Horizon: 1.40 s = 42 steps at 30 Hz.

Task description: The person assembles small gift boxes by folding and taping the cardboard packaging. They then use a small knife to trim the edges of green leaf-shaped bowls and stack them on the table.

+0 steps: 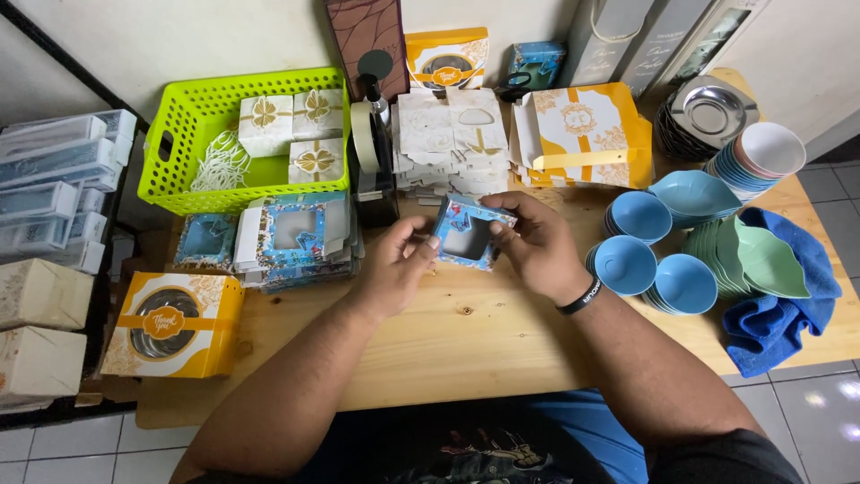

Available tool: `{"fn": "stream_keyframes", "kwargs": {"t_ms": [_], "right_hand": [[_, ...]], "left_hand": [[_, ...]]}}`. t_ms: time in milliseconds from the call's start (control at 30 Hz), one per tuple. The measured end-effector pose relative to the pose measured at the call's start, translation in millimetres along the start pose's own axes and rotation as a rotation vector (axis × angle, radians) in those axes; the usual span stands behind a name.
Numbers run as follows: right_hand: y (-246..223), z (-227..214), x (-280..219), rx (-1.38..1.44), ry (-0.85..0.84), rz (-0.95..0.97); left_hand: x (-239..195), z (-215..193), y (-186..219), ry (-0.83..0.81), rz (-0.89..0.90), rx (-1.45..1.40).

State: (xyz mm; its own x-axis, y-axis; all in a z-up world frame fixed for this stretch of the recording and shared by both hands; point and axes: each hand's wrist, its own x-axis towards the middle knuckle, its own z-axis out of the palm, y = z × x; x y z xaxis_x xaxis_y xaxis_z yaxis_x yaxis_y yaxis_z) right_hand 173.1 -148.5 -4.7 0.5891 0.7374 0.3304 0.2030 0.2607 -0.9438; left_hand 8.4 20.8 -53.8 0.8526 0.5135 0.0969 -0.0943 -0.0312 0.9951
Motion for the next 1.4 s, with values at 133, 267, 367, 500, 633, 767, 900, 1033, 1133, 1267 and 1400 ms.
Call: {"fn": "stream_keyframes", "kwargs": {"t_ms": [133, 267, 367, 500, 633, 767, 900, 1033, 1133, 1267, 1400], "right_hand": [[-5, 0, 0, -0.005, -0.012, -0.019], [-1, 0, -1, 0.023, -0.022, -0.023], [4, -2, 0, 0.068, -0.023, 0.0], [8, -2, 1, 0.054, -0.032, -0.006], [2, 0, 1, 0.085, -0.024, 0.051], [10, -1, 1, 0.061, 0.026, 0.084], [-1, 4, 3, -0.062, -0.07, 0.157], [-37, 17, 1, -0.369, -0.25, 0.175], [-17, 12, -2, -0.436, -0.261, 0.227], [7, 2, 11, -0.375, -0.138, 0.237], [2, 9, 18, -0.72, -0.101, 0.248]], "left_hand": [[-5, 2, 25, 0.01, 0.052, 0.134], [-7, 5, 31, 0.007, 0.029, 0.022], [-9, 6, 48, 0.009, 0.051, 0.087], [-12, 12, 63, 0.019, 0.098, 0.202], [-10, 4, 61, 0.032, 0.021, 0.24], [-12, 5, 69, 0.036, 0.05, 0.062], [-13, 6, 59, 0.09, 0.187, 0.364], [1, -5, 55, 0.171, 0.304, 0.489], [0, -2, 65, 0.257, 0.365, 0.452], [-8, -2, 82, 0.346, 0.654, 0.472], [-9, -4, 83, 0.237, 0.762, 0.525]]}}
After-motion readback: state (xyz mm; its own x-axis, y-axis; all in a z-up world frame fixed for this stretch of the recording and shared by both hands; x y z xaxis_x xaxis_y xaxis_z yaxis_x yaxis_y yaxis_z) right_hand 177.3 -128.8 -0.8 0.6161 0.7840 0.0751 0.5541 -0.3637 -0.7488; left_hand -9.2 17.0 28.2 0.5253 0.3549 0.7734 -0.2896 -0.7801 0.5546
